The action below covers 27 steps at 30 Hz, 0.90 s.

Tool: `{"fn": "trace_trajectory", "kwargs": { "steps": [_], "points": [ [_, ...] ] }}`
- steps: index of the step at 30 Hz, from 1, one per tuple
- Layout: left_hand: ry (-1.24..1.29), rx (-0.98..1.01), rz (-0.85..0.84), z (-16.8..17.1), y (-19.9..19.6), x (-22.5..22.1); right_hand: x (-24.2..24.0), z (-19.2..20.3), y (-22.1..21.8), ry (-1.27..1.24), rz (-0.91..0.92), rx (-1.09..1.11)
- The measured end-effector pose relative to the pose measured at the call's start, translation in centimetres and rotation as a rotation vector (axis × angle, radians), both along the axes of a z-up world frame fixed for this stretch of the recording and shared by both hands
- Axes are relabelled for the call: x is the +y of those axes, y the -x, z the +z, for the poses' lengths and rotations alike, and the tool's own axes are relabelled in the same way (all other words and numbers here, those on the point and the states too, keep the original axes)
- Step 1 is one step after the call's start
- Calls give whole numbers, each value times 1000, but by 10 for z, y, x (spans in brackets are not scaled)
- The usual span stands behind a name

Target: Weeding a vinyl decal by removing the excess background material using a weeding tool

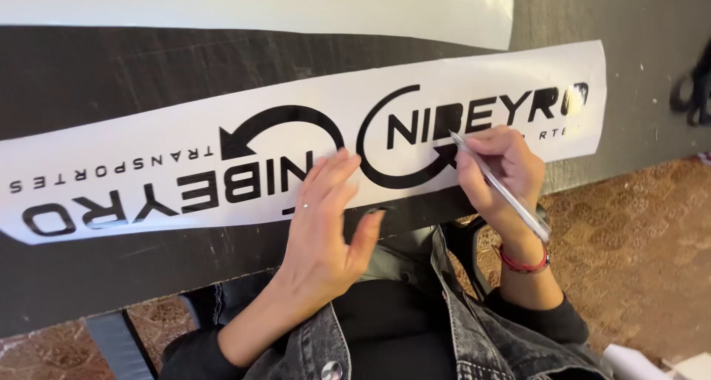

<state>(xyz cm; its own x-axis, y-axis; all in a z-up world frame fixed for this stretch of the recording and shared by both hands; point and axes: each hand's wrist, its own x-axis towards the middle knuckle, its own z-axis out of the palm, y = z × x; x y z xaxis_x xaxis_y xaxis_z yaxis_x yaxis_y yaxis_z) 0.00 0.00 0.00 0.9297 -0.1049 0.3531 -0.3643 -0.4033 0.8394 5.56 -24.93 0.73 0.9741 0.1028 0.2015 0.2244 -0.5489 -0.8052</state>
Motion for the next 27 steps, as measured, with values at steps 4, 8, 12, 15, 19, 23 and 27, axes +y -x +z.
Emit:
{"fn": "trace_trajectory", "kwargs": {
  "steps": [4, 8, 12, 15, 19, 23, 27],
  "points": [
    [223, -137, 231, 2, 4, 1, -9, -8, 4, -11, -31, 40],
    [284, -98, 224, 16, 9, 16, -18, -20, 1, 25, 23, -96],
    [283, -162, 326, 34, 5, 27, -20, -13, 3, 162, 96, -423],
    [230, -208, 366, 36, 8, 42, -21, -6, 6, 213, 134, -501],
    [32, -326, 415, 38, 5, 85, -49, 0, 4, 194, 129, -489],
    [-271, -331, 581, 55, -1, 149, -37, 64, -9, 351, -95, -193],
    [-170, -160, 687, 93, -32, 183, -21, 99, -29, 395, -263, 42]
  ]
}}
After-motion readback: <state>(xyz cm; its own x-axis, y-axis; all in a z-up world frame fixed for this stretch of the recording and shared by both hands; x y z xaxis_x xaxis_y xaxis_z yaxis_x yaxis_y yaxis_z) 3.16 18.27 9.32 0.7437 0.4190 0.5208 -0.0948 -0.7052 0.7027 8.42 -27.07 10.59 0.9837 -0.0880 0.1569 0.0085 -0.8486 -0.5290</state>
